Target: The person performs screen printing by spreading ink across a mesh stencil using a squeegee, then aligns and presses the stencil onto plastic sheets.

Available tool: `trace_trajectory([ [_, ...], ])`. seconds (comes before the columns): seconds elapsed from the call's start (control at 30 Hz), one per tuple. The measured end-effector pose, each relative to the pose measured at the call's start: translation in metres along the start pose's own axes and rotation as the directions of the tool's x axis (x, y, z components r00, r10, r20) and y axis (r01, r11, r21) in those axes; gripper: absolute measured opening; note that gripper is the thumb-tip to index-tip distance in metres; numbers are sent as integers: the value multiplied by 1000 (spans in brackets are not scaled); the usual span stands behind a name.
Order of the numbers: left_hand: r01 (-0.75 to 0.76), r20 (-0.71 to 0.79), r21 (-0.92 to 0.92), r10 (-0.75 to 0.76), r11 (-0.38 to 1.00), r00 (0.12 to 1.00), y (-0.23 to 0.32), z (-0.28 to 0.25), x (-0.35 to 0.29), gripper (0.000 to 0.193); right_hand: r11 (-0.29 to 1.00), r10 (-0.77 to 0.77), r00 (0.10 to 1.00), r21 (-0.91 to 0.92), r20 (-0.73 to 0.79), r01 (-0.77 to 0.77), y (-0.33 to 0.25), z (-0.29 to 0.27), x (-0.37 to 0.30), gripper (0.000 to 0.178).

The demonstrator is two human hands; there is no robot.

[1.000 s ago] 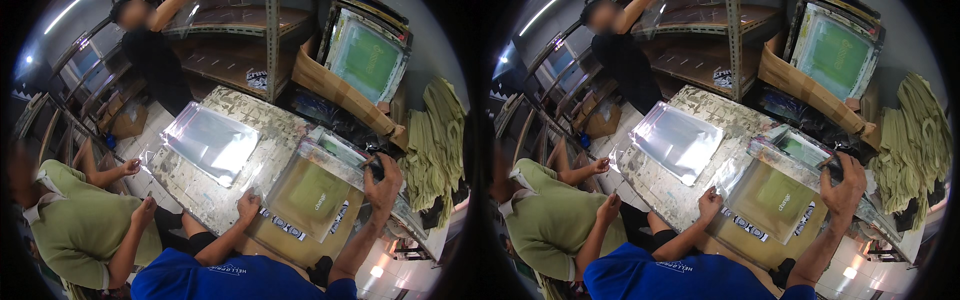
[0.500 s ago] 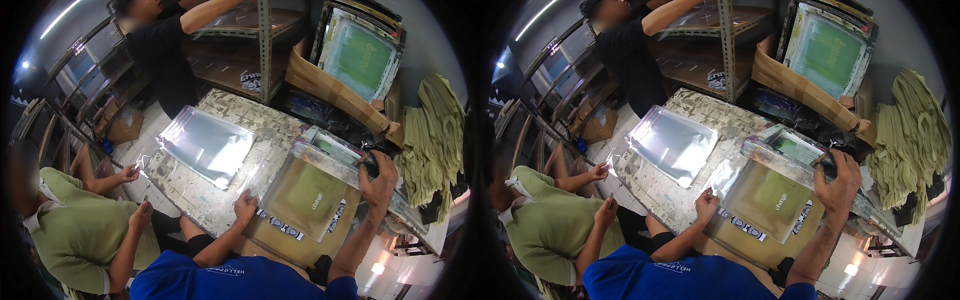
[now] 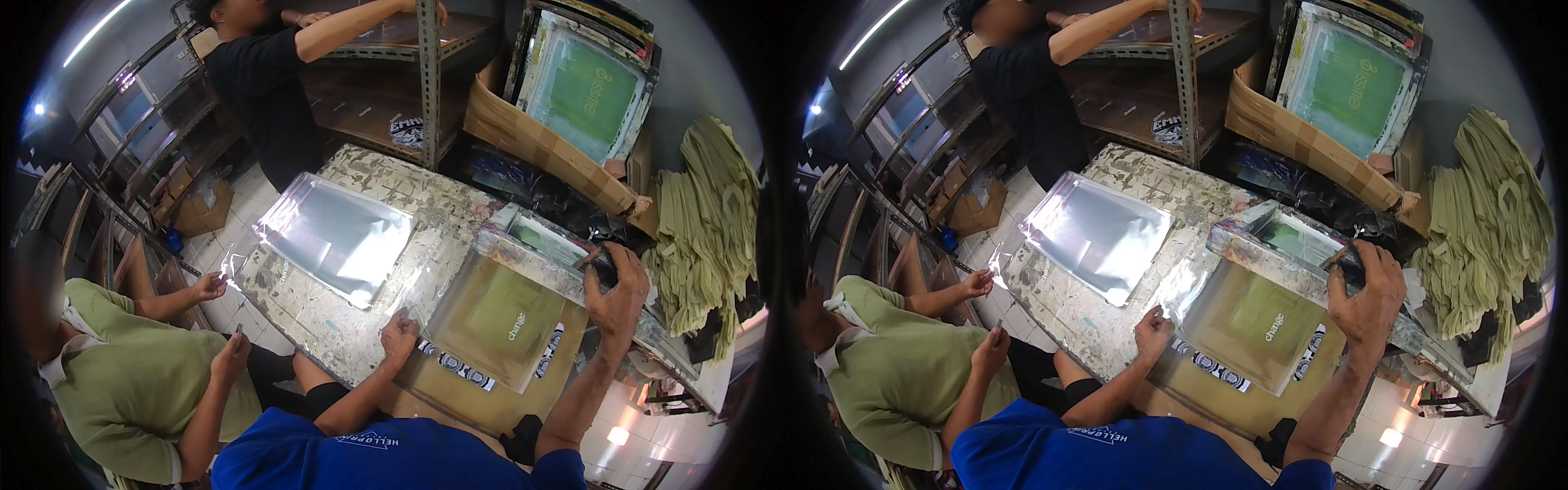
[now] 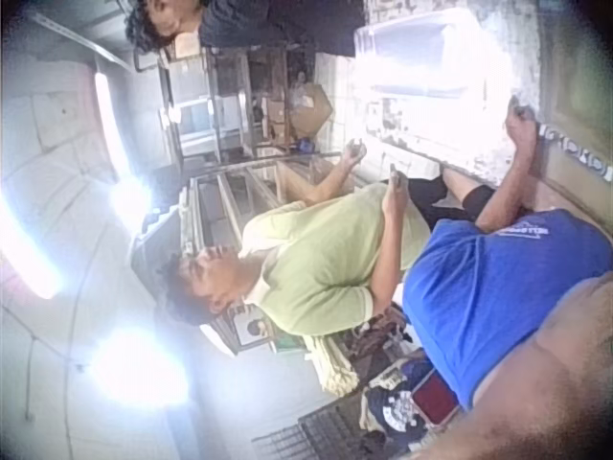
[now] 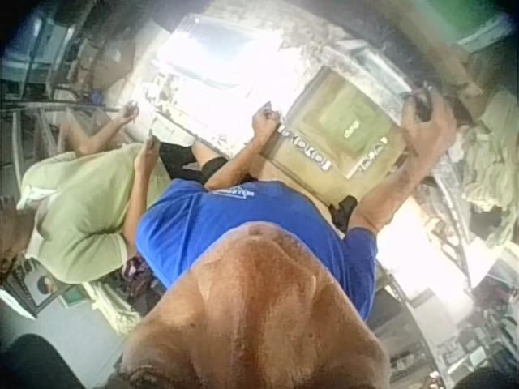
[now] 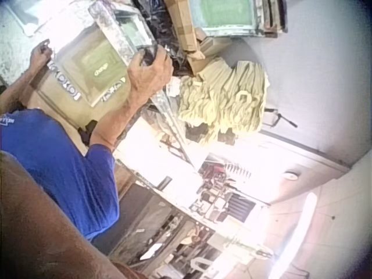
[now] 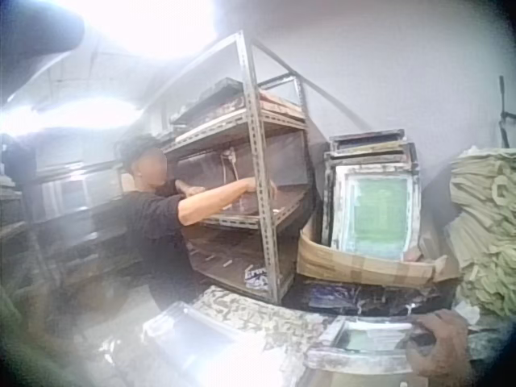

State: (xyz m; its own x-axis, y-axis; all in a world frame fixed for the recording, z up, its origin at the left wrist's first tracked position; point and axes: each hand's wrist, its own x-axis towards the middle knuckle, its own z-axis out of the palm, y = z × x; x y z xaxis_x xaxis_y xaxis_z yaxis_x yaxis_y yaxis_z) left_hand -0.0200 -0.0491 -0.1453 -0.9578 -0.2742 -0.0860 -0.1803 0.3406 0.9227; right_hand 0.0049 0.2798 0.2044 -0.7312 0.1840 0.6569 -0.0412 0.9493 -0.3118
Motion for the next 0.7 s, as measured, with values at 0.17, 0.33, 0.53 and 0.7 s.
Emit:
trace_trajectory([
  [0.17, 5, -1, -10, -5, 1000, 1000, -1, 0, 0, 51, 1000, -16, 1000, -5, -13, 16, 2, 1, -1, 38],
  [0.33, 4, -7, -20, -4, 1000, 1000, -6, 3, 2, 49, 1000, -6, 1000, 7, 4, 6, 1, 1, -2, 39],
  [0.53, -4, -11, -115, 3, 993, 1000, -9, 7, 5, 47, 1000, 15, 1000, 5, 12, -15, 0, 1, -2, 38],
  [0.7, -61, 2, -149, 62, 987, 998, 8, 8, 6, 46, 1000, 7, 1000, -13, 9, -7, 0, 1, -2, 38],
])
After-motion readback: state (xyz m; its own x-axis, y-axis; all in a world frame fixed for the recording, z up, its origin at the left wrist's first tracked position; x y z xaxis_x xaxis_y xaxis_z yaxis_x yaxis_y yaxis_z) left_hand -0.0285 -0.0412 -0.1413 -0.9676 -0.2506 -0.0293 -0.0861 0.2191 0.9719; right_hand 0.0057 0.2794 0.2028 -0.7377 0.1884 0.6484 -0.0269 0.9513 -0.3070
